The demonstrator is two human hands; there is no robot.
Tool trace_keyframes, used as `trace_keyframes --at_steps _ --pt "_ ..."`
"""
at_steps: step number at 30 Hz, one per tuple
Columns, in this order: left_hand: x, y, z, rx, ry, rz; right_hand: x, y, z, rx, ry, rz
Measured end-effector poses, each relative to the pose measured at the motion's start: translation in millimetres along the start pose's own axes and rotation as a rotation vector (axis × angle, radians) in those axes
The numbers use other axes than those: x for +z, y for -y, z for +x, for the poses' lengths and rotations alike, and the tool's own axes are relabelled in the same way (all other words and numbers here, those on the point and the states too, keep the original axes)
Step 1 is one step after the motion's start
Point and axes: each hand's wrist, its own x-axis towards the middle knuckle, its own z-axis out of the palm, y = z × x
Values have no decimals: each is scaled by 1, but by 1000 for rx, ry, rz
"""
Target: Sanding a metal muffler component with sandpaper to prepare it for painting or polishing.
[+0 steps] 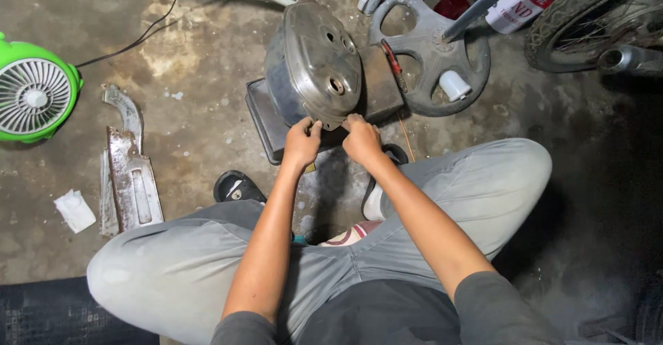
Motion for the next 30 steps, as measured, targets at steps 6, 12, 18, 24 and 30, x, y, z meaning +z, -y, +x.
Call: trace_keyframes --at_steps 6,12,18,24,30 --pt "-4 -4 -1 13 29 -37 -25 8 -7 -69 15 -164" --pt "-10 -20 -10 -6 35 28 -125 -15 28 -201 207 -135" --pt "-16 -41 -14 -37 68 21 -230 -25 46 -322 13 -183" --pt "-15 -42 -14 -57 80 25 -209 -13 36 -353 13 -124" --pt "-7 -30 -12 -24 58 -72 -239 50 5 -568 140 62"
